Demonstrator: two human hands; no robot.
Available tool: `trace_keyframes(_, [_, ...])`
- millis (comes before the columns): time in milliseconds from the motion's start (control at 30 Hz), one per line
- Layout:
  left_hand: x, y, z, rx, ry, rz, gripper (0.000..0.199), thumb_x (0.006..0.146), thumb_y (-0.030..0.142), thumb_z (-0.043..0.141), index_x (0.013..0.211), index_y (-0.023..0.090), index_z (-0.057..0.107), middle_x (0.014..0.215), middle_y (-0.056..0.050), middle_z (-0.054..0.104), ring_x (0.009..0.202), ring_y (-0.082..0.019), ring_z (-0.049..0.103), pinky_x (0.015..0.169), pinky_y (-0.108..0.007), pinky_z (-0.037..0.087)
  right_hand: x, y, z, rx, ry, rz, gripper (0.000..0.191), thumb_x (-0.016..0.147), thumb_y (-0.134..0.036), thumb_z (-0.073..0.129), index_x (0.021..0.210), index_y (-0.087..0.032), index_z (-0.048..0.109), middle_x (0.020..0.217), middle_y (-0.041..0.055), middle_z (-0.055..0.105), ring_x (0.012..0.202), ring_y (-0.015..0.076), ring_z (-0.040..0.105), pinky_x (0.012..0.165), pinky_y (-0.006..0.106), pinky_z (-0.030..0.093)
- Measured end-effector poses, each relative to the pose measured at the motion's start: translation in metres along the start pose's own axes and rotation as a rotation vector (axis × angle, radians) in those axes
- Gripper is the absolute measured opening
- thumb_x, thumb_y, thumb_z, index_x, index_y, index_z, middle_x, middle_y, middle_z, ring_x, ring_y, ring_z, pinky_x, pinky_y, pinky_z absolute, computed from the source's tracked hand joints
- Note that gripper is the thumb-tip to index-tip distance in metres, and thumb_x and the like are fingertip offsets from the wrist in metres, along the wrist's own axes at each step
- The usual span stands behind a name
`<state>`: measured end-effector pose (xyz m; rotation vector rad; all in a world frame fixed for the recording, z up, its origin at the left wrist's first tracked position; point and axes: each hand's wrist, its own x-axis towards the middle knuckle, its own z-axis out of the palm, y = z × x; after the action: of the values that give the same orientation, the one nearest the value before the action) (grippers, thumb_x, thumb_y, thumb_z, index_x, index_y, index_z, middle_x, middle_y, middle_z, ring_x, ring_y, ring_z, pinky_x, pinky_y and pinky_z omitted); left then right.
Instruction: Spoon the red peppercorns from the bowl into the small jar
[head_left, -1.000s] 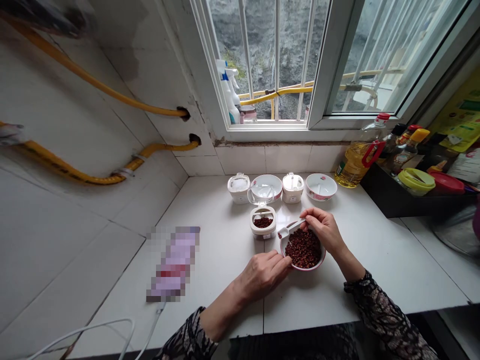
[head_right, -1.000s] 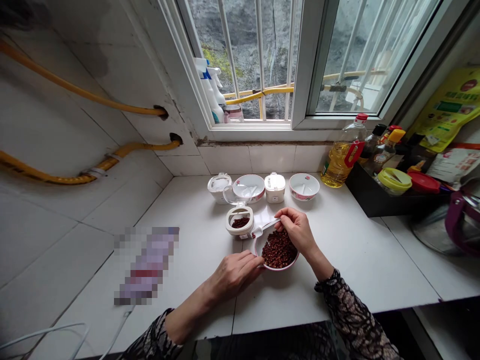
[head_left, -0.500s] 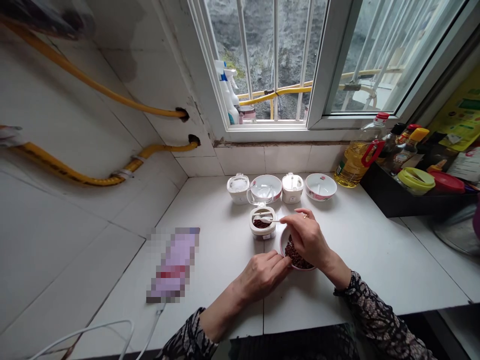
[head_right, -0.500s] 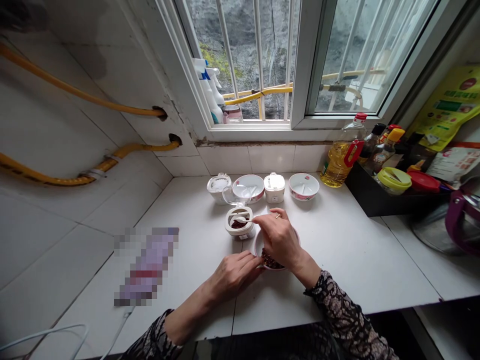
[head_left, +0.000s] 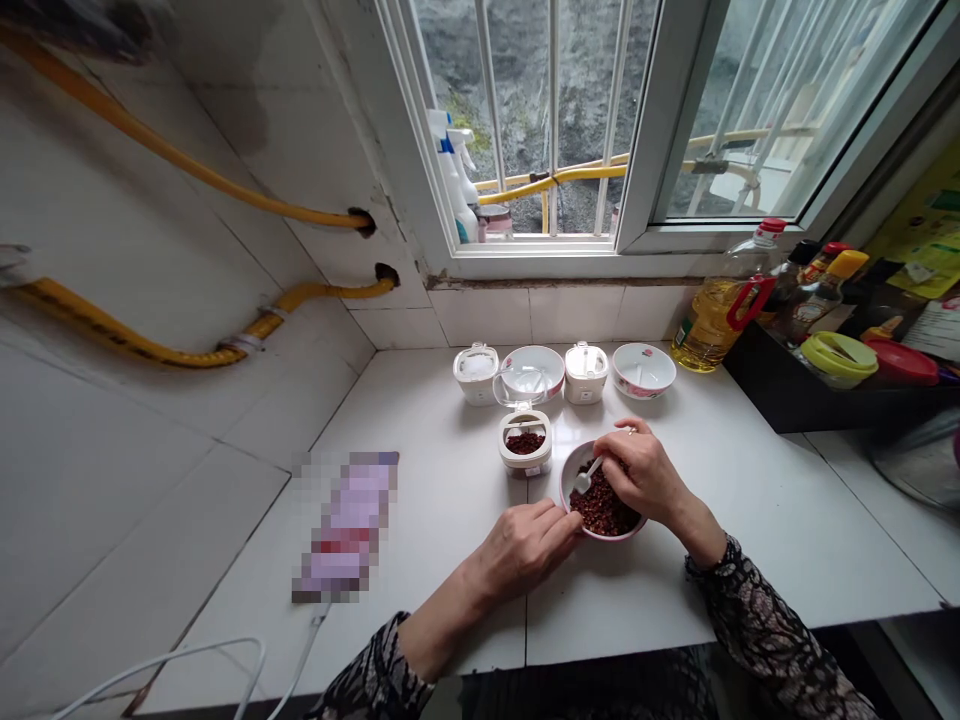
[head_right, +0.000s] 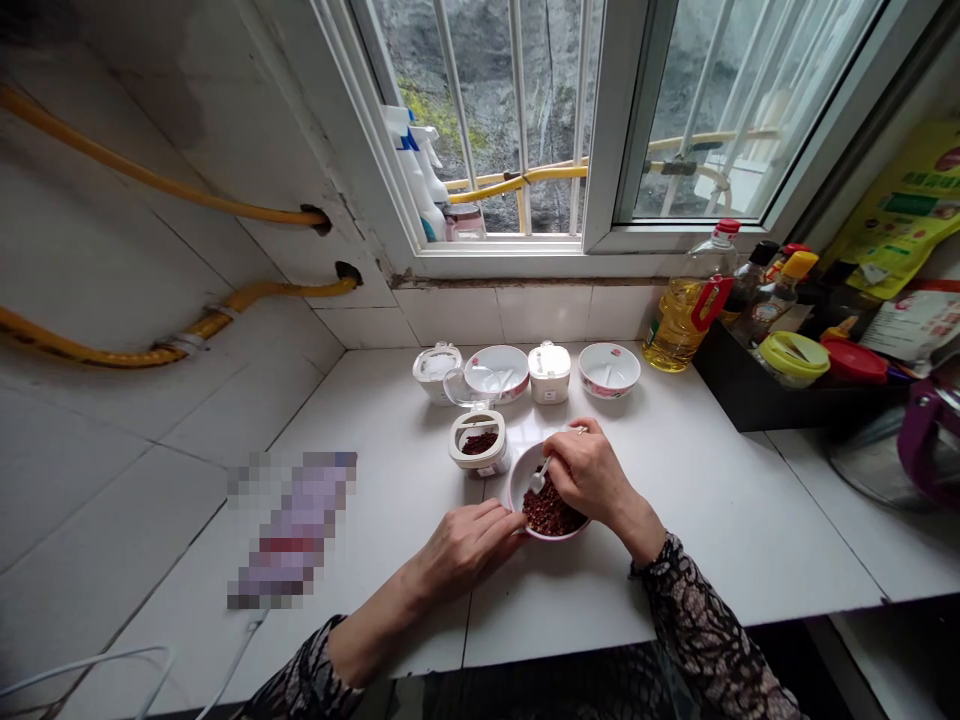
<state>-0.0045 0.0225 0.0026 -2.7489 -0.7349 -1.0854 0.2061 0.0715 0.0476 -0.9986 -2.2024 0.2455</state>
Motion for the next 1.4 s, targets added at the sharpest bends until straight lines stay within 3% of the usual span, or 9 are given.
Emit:
trace_keyframes(100, [0.002, 0.000, -0.001, -0.003, 0.008, 0.004, 0.014, 0.102, 0.017, 0.043, 0.095, 0.014, 0.056, 0.066, 0.000, 0.059, 0.056, -0.014, 0.051, 0.049, -0.025, 0.039, -0.001, 0.000, 0.005, 0.079, -0.046, 0.037, 0.021, 0.082, -0.011, 0.043, 0.076, -0.022, 0.059, 0.070, 0.0007, 0.069, 0.061, 0.0154, 0.056, 0.089, 0.040, 0.044])
trace_keyframes(233, [0.002, 0.000, -0.003, -0.016, 0.004, 0.007, 0.013, 0.102, 0.018, 0.044, 0.096, 0.014, 0.055, 0.068, -0.001, 0.061, 0.056, -0.014, 0.053, 0.049, -0.025, 0.040, 0.000, -0.002, 0.002, 0.250, -0.003, 0.238, 0.020, 0.079, -0.013, 0.045, 0.071, -0.023, 0.060, 0.068, 0.0011, 0.068, 0.071, 0.0182, 0.061, 0.080, 0.035, 0.047])
trace_keyframes(433, [-0.001, 0.000, -0.002, -0.029, -0.020, -0.003, 0.011, 0.101, 0.018, 0.045, 0.099, 0.015, 0.055, 0.067, -0.001, 0.061, 0.056, -0.013, 0.054, 0.050, -0.025, 0.041, 0.000, -0.001, -0.002, 0.542, 0.012, 0.537, 0.017, 0.076, -0.018, 0.045, 0.071, -0.022, 0.061, 0.054, -0.0031, 0.058, 0.052, 0.0145, 0.054, 0.056, 0.026, 0.043])
trace_keyframes(500, [-0.001, 0.000, -0.002, -0.024, -0.018, 0.002, 0.011, 0.102, 0.018, 0.045, 0.100, 0.015, 0.055, 0.067, 0.000, 0.061, 0.056, -0.013, 0.053, 0.050, -0.026, 0.040, -0.001, 0.001, -0.002, 0.512, 0.042, 0.532, 0.017, 0.076, -0.018, 0.045, 0.071, -0.022, 0.061, 0.055, -0.0025, 0.059, 0.054, 0.0150, 0.055, 0.057, 0.027, 0.044])
trace_keyframes(600, [-0.001, 0.000, -0.001, -0.006, -0.017, 0.011, 0.011, 0.102, 0.019, 0.045, 0.099, 0.015, 0.055, 0.065, 0.000, 0.059, 0.055, -0.013, 0.052, 0.050, -0.026, 0.039, -0.002, 0.003, 0.000, 0.308, 0.064, 0.365, 0.017, 0.076, -0.015, 0.047, 0.069, -0.023, 0.061, 0.063, -0.0005, 0.065, 0.063, 0.0168, 0.058, 0.079, 0.034, 0.048])
trace_keyframes(733, [-0.001, 0.000, -0.001, 0.010, -0.009, 0.016, 0.012, 0.102, 0.019, 0.045, 0.099, 0.014, 0.056, 0.065, 0.000, 0.059, 0.056, -0.014, 0.053, 0.050, -0.026, 0.039, -0.002, 0.000, 0.003, 0.200, -0.057, 0.167, 0.021, 0.077, -0.010, 0.047, 0.068, -0.023, 0.061, 0.068, -0.0004, 0.069, 0.063, 0.0159, 0.056, 0.097, 0.042, 0.041])
trace_keyframes(867, [0.000, -0.001, -0.001, 0.000, 0.008, 0.025, 0.010, 0.101, 0.017, 0.046, 0.100, 0.014, 0.056, 0.067, -0.001, 0.061, 0.055, -0.014, 0.054, 0.049, -0.026, 0.040, -0.002, -0.001, 0.001, 0.296, -0.015, 0.267, 0.020, 0.076, -0.013, 0.047, 0.066, -0.022, 0.061, 0.065, 0.0002, 0.067, 0.067, 0.0171, 0.059, 0.081, 0.035, 0.047])
trace_keyframes(1033, [-0.002, -0.003, 0.001, 0.001, 0.002, 0.018, 0.010, 0.100, 0.019, 0.048, 0.098, 0.015, 0.057, 0.067, 0.000, 0.061, 0.056, -0.013, 0.055, 0.049, -0.025, 0.041, 0.000, 0.009, 0.001, 0.556, 0.062, 0.513, 0.016, 0.070, -0.019, 0.046, 0.066, -0.021, 0.061, 0.048, -0.0046, 0.055, 0.047, 0.0121, 0.049, 0.052, 0.024, 0.039])
trace_keyframes(1400, [-0.003, -0.007, 0.006, 0.026, 0.055, 0.046, 0.016, 0.102, 0.021, 0.045, 0.097, 0.014, 0.059, 0.069, -0.002, 0.065, 0.057, -0.012, 0.057, 0.051, -0.023, 0.043, 0.002, 0.018, 0.005, 0.574, 0.097, 0.513, 0.015, 0.067, -0.026, 0.046, 0.064, -0.020, 0.060, 0.046, -0.0046, 0.051, 0.046, 0.0123, 0.046, 0.051, 0.025, 0.037])
